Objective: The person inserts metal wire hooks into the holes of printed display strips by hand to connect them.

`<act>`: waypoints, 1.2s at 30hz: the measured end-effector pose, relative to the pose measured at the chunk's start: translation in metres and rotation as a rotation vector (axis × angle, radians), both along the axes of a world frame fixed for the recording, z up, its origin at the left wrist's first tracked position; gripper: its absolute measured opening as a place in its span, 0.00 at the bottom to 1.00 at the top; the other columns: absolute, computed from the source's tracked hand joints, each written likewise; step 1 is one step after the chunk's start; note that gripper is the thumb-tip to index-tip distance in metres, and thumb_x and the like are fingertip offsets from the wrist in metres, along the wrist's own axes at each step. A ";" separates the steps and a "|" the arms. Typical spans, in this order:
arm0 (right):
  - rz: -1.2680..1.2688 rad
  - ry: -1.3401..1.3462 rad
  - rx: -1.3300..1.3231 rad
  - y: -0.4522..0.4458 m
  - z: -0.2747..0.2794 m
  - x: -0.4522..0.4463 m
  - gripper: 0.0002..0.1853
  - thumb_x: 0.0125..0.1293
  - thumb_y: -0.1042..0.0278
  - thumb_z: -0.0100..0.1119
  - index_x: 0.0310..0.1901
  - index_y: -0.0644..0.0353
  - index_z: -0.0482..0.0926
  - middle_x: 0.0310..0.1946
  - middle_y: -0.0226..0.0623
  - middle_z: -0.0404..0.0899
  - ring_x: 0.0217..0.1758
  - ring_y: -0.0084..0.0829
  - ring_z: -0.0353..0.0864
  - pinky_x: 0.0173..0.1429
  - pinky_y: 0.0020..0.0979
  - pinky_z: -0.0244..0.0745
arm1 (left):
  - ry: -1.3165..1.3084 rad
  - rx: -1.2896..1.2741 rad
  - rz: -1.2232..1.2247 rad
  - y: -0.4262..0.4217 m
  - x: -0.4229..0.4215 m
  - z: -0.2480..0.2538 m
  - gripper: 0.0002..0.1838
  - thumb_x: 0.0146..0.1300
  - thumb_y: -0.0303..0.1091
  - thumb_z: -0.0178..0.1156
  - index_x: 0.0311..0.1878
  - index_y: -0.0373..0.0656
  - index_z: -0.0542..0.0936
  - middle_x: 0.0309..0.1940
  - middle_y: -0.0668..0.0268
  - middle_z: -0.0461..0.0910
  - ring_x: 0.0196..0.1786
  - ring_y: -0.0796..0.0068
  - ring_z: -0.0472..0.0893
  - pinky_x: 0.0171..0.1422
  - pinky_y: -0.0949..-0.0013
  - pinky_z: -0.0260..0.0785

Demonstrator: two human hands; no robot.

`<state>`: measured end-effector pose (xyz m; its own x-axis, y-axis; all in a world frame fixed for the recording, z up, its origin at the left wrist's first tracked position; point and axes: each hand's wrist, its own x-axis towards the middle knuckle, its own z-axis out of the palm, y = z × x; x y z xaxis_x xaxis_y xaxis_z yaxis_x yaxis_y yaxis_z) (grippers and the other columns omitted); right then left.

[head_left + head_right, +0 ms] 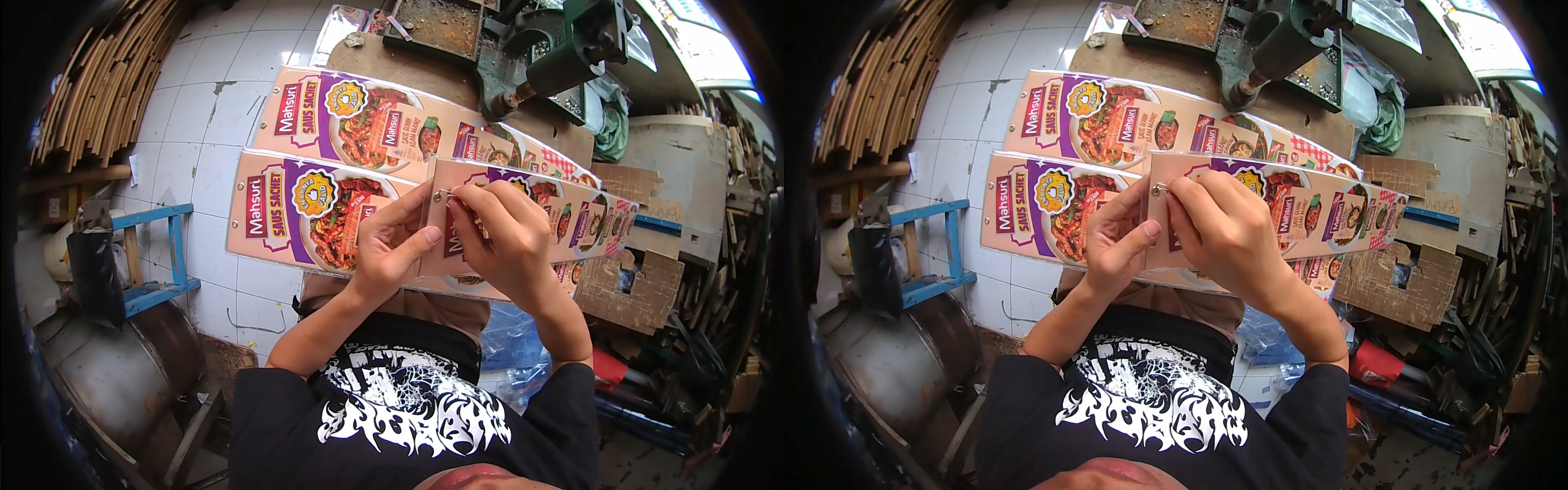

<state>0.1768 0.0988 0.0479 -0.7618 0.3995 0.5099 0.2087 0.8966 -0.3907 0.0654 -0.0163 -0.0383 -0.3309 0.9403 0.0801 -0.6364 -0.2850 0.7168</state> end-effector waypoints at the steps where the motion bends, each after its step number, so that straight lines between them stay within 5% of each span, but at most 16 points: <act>1: 0.011 -0.001 -0.043 0.000 0.000 0.000 0.09 0.55 0.79 0.67 0.39 0.64 0.80 0.28 0.40 0.77 0.26 0.38 0.79 0.31 0.36 0.76 | -0.002 -0.003 0.006 -0.001 0.001 -0.002 0.30 0.67 0.19 0.56 0.72 0.29 0.62 0.64 0.48 0.73 0.64 0.66 0.76 0.69 0.64 0.69; 5: -0.038 -0.010 -0.253 -0.004 0.001 0.000 0.10 0.56 0.79 0.67 0.40 0.64 0.81 0.27 0.41 0.78 0.25 0.38 0.79 0.30 0.34 0.75 | -0.019 -0.013 0.008 0.000 0.000 0.001 0.29 0.67 0.20 0.56 0.71 0.28 0.62 0.63 0.48 0.74 0.64 0.66 0.76 0.68 0.64 0.69; 23: -0.206 0.275 -0.419 -0.019 -0.027 0.013 0.14 0.59 0.83 0.67 0.48 0.68 0.84 0.36 0.41 0.85 0.35 0.24 0.83 0.39 0.23 0.76 | -0.125 -0.140 -0.008 0.003 -0.004 0.011 0.26 0.66 0.23 0.58 0.65 0.24 0.66 0.56 0.47 0.78 0.57 0.67 0.80 0.64 0.65 0.73; 36: -0.245 0.221 -0.366 -0.042 -0.035 0.032 0.12 0.54 0.81 0.70 0.41 0.65 0.82 0.32 0.39 0.80 0.32 0.34 0.80 0.35 0.33 0.76 | -0.039 -0.122 0.061 0.007 0.004 0.012 0.27 0.72 0.25 0.53 0.71 0.28 0.62 0.59 0.51 0.77 0.59 0.71 0.78 0.64 0.69 0.70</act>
